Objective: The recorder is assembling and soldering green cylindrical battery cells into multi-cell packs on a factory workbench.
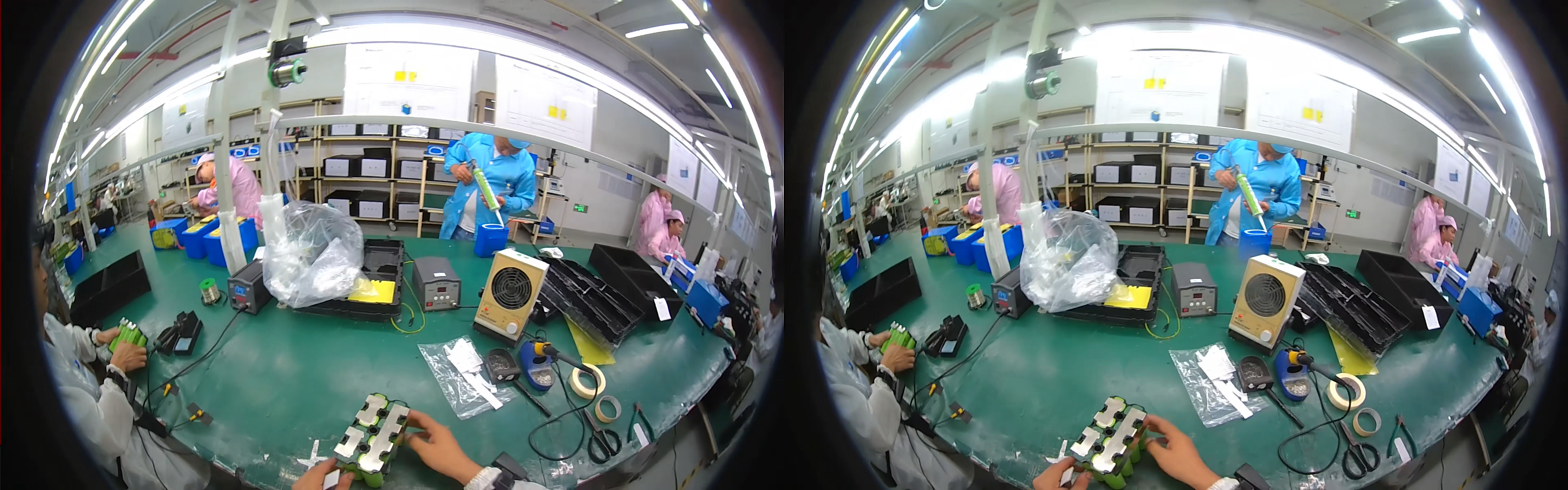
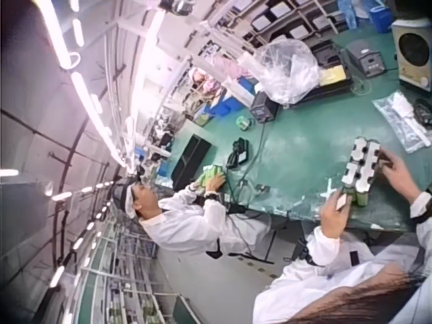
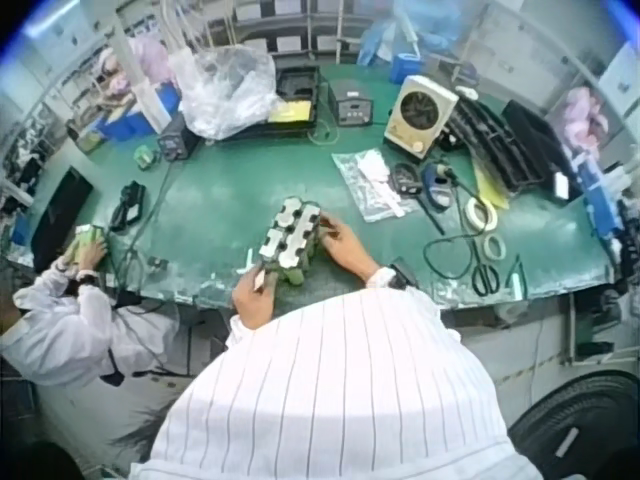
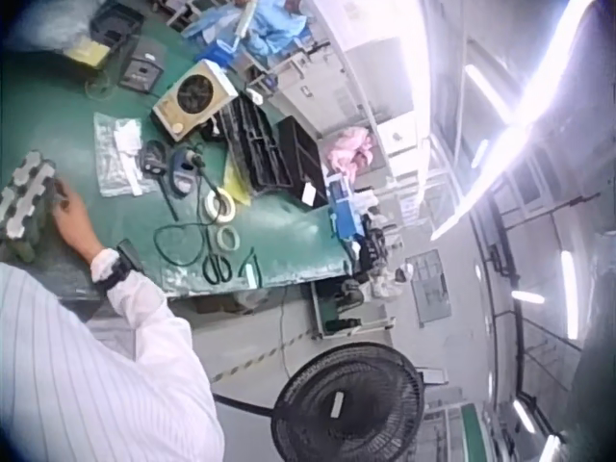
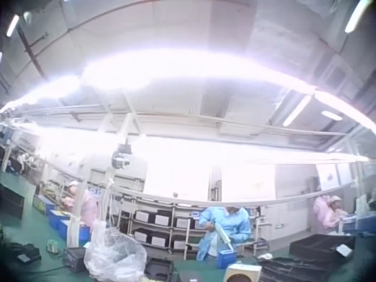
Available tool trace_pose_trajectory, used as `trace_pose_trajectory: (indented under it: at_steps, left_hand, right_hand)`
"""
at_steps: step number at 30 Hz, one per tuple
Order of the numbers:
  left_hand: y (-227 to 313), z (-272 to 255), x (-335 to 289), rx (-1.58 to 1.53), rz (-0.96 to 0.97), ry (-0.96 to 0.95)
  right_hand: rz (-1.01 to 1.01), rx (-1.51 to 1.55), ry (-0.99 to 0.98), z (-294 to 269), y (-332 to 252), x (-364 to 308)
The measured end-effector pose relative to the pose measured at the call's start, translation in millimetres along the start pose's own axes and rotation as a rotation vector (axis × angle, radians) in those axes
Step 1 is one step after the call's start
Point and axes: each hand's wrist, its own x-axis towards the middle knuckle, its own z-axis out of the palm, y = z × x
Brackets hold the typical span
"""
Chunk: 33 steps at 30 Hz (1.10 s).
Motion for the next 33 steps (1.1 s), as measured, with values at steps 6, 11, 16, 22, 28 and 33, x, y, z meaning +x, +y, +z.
trace_pose_trajectory:
  at_steps: [6, 11, 16, 22, 28, 33]
  left_hand:
    - [-18.6, 3.7, 2.3, 0.091, 0.192, 0.025]
    - [-35.2, 14.8, 42.7, -0.074, 0.071, -0.059]
    - [-75.5, 44.5, 61.1, -0.411, -0.375, -0.164]
    - [-49.8, 2.8, 47.3, -1.096, -0.647, 0.095]
    - [-2.6, -17.3, 9.8, -1.307, -0.671, -0.311]
    - [25.8, 1.6, -7.3, -1.318, -0.685, -0.442]
  right_hand:
    - [-0.119, -0.062, -0.147, 3.4, 5.4, 1.8]
    - [-0.158, -0.254, 0.095, 1.2, 2.1, -25.8]
    - [-0.173, -0.225, 0.230, 7.7, -10.8, -40.3]
    - [-0.220, -0.233, 0.232, 6.0, -8.8, -41.9]
    - [-0.167, -0.216, 0.185, 0.7, -8.2, -50.9]
    - [-0.127, 0.078, 0.529, 8.2, -1.2, -82.9]
